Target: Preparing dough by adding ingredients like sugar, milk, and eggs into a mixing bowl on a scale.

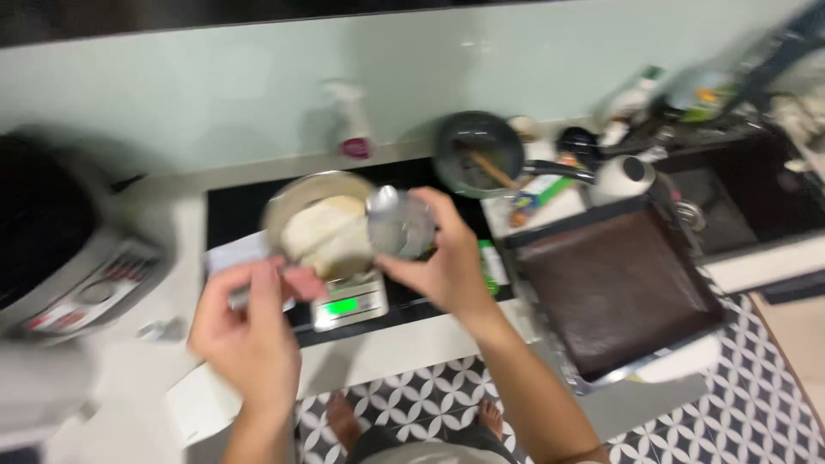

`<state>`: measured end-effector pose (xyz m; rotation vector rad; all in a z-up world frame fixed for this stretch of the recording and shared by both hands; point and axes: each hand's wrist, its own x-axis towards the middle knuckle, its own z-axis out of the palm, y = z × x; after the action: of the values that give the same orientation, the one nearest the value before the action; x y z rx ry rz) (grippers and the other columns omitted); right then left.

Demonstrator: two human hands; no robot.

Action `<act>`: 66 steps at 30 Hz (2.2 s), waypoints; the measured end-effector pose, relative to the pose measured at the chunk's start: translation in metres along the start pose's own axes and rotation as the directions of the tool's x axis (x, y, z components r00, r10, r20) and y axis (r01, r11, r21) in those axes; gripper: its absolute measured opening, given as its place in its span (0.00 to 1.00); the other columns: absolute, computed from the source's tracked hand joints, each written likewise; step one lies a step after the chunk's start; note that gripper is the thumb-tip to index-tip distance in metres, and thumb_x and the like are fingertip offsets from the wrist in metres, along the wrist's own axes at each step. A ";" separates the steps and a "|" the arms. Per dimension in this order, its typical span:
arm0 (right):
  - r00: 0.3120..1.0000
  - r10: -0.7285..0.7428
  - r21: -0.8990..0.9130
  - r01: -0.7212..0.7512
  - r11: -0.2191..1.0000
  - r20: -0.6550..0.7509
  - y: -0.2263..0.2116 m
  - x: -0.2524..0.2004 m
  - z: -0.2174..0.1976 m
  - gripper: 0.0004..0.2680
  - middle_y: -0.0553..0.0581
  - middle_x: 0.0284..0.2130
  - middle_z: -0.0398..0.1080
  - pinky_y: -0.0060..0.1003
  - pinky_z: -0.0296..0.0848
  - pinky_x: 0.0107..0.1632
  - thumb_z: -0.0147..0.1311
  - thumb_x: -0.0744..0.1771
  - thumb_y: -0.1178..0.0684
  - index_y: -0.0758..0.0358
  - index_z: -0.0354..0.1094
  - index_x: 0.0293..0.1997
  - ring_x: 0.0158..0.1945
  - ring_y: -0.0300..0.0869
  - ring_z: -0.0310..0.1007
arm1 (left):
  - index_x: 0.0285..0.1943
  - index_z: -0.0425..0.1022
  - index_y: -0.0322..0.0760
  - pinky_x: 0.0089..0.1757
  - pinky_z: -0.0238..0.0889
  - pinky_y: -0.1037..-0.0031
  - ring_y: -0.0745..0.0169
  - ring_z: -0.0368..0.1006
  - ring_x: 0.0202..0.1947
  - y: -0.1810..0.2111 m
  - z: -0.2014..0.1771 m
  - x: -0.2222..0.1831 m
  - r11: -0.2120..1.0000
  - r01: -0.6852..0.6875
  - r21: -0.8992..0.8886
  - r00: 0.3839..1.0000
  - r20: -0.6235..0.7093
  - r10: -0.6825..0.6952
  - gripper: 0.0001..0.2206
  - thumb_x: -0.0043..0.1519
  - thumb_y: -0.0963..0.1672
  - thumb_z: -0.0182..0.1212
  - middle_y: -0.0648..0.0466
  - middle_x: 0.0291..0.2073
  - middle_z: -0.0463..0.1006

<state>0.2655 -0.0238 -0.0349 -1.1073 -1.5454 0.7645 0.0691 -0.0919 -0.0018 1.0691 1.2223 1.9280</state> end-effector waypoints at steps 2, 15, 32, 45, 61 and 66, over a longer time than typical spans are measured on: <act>0.999 0.017 -0.021 -0.018 1.000 -0.034 -0.010 -0.022 -0.048 0.30 0.56 0.54 0.72 0.36 0.80 0.53 0.75 0.57 0.57 0.65 0.60 0.63 0.55 0.38 0.75 | 0.47 0.72 0.23 0.40 0.76 0.71 0.58 0.80 0.34 0.014 0.043 -0.041 0.990 -0.020 0.142 0.997 0.073 0.010 0.05 0.71 0.38 0.57 0.42 0.37 0.80; 0.924 0.259 -0.122 -0.302 0.946 -0.280 0.099 -0.121 -0.356 0.31 0.57 0.57 0.69 0.38 0.77 0.55 0.72 0.54 0.61 0.60 0.63 0.64 0.58 0.43 0.74 | 0.44 0.79 0.31 0.35 0.75 0.78 0.63 0.84 0.33 -0.064 0.320 -0.215 0.955 -0.216 0.202 0.709 0.705 0.011 0.09 0.57 0.39 0.71 0.49 0.34 0.85; 0.904 0.286 0.070 -0.279 0.958 -0.318 0.420 -0.046 -0.677 0.30 0.54 0.52 0.71 0.34 0.75 0.53 0.73 0.57 0.61 0.60 0.60 0.65 0.53 0.41 0.73 | 0.79 0.50 0.43 0.43 0.69 0.50 0.31 0.78 0.36 -0.375 0.680 -0.211 0.588 -0.469 0.659 0.458 0.751 -0.476 0.35 0.60 0.44 0.59 0.33 0.33 0.81; 0.944 0.324 0.260 -0.297 0.919 -0.066 0.525 0.002 -0.721 0.33 0.56 0.53 0.70 0.37 0.73 0.58 0.75 0.57 0.59 0.64 0.57 0.67 0.56 0.42 0.72 | 0.80 0.50 0.59 0.46 0.72 0.51 0.38 0.80 0.44 -0.502 0.749 -0.223 0.212 -0.388 0.897 0.630 0.426 -0.649 0.37 0.59 0.44 0.60 0.38 0.45 0.82; 0.868 0.497 0.210 -0.485 0.849 -0.002 0.530 -0.001 -0.717 0.33 0.58 0.48 0.72 0.38 0.78 0.48 0.73 0.55 0.63 0.62 0.58 0.66 0.50 0.42 0.74 | 0.47 0.76 0.40 0.18 0.37 0.77 0.72 0.44 0.12 -0.586 0.755 -0.225 0.223 0.913 -0.341 0.325 0.279 -0.904 0.09 0.58 0.41 0.57 0.65 0.14 0.53; 0.863 0.505 0.264 -0.491 0.830 0.019 0.535 -0.001 -0.714 0.33 0.58 0.48 0.72 0.37 0.79 0.49 0.73 0.55 0.62 0.62 0.57 0.65 0.50 0.41 0.75 | 0.46 0.75 0.40 0.18 0.38 0.76 0.71 0.44 0.11 -0.592 0.755 -0.228 0.203 0.910 -0.361 0.333 0.346 -0.877 0.09 0.58 0.42 0.57 0.64 0.14 0.51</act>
<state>1.0950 0.1246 -0.3282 -1.3345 -1.0700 1.2448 0.8793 0.2723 -0.4286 -0.0188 0.8523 1.0691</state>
